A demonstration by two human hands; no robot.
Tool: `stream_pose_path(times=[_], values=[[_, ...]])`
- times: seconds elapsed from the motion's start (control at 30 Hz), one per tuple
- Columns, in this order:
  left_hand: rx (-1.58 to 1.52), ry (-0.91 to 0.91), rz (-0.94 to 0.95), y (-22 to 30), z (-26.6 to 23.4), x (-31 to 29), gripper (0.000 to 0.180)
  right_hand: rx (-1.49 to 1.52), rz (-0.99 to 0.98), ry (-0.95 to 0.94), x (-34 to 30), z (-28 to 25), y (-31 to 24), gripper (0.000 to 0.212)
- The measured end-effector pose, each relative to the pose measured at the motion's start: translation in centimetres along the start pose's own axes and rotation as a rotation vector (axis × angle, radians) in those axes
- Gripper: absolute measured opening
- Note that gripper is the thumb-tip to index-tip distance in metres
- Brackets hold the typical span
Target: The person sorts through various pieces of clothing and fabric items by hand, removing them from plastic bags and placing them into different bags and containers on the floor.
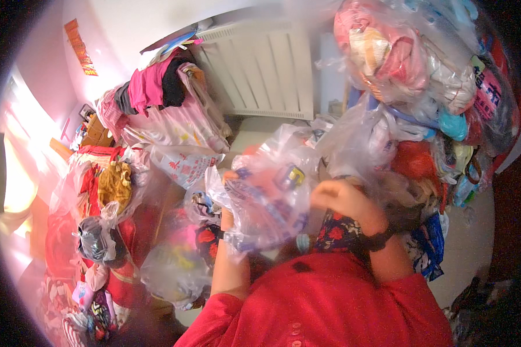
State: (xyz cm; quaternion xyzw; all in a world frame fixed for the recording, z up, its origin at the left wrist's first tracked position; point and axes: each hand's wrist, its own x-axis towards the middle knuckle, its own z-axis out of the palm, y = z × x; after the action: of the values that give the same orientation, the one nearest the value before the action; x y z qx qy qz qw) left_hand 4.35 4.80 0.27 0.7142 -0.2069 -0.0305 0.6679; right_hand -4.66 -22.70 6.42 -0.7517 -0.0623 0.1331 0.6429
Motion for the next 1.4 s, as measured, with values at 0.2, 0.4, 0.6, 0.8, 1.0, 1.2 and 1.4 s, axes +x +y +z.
stream_pose_path(times=[0.2,0.4,0.6,0.8,1.0,1.2,1.4], values=[[-0.094,0.040,-0.077,-2.9,0.3,-1.2,0.023,0.514,0.068,0.315,1.6,1.6,4.8,0.047],[-0.126,0.111,-0.090,-5.3,-0.5,0.4,0.026,0.449,-0.118,0.170,2.9,1.3,3.1,0.041],[-0.178,0.136,-0.112,-6.1,-0.7,2.1,0.030,0.016,-0.133,0.476,3.3,-3.7,0.3,0.033],[-0.295,0.058,-0.378,-3.4,-1.0,3.0,0.038,-0.009,-0.136,0.334,4.3,-7.9,-0.9,0.036],[-0.094,-0.214,-0.126,-0.8,0.5,4.9,0.038,-0.170,-0.180,0.109,6.2,-7.1,-2.6,0.039],[-0.183,-0.375,-0.289,-1.5,1.9,5.2,0.032,0.139,-0.236,0.107,6.3,-5.9,-1.8,0.052],[-0.404,-0.108,-0.227,-2.9,1.7,4.0,0.025,0.399,-0.168,0.435,5.3,-4.7,3.4,0.040]])
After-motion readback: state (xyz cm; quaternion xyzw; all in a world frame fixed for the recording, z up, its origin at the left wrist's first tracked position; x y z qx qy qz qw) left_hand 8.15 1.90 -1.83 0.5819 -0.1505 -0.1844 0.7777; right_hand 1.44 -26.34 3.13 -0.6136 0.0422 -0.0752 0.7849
